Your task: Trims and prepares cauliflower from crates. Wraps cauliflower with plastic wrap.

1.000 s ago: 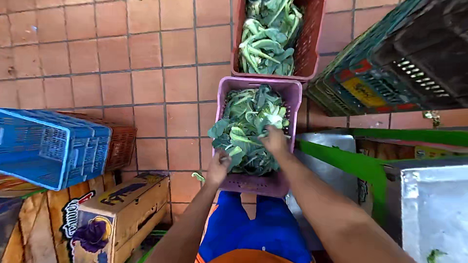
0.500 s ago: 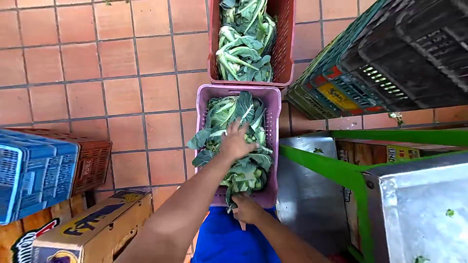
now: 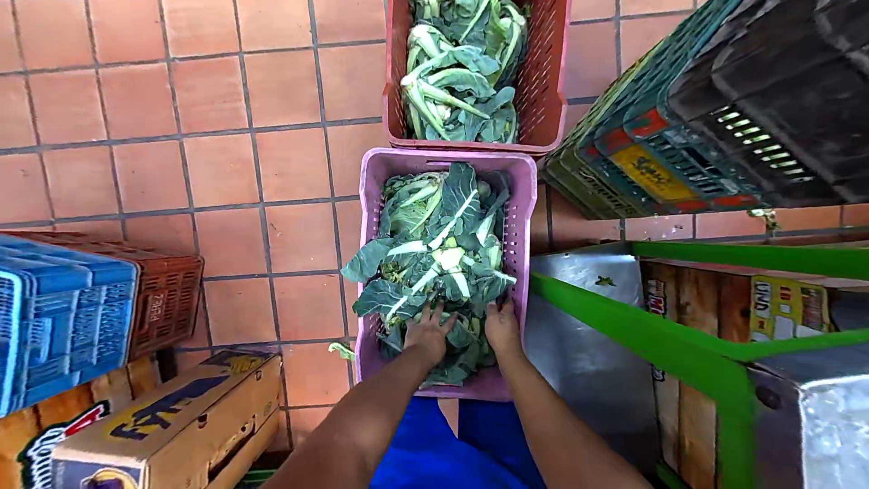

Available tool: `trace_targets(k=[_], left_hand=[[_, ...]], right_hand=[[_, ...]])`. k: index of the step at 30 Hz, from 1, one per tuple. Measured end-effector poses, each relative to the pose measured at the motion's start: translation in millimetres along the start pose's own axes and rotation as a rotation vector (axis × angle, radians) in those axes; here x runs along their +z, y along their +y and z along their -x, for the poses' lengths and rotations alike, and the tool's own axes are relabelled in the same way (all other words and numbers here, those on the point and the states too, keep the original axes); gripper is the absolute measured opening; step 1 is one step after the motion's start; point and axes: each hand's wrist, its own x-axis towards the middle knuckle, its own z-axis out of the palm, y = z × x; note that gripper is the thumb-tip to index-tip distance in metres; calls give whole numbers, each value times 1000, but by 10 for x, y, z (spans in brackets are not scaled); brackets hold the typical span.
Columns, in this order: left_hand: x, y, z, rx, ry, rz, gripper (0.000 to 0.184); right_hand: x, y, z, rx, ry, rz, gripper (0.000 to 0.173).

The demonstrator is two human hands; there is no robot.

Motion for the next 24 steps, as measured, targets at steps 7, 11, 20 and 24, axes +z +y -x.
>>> trace_targets(k=[7,11,20,24], left_hand=[[-1463,73,460,25,96,292,50],[-1985,336,-224,212,419,309,60],[-20,-190,225,421,92,-230,38],[-324,249,448,126,-170,-123,50]], right_hand=[[-71,-159,-37,45,-74,237,47],[-133,-24,286,81,-200,-151,40],[-732,1207,1415,66,-203,-501,35],[-800,1454,1552,13,-117,-478,39]])
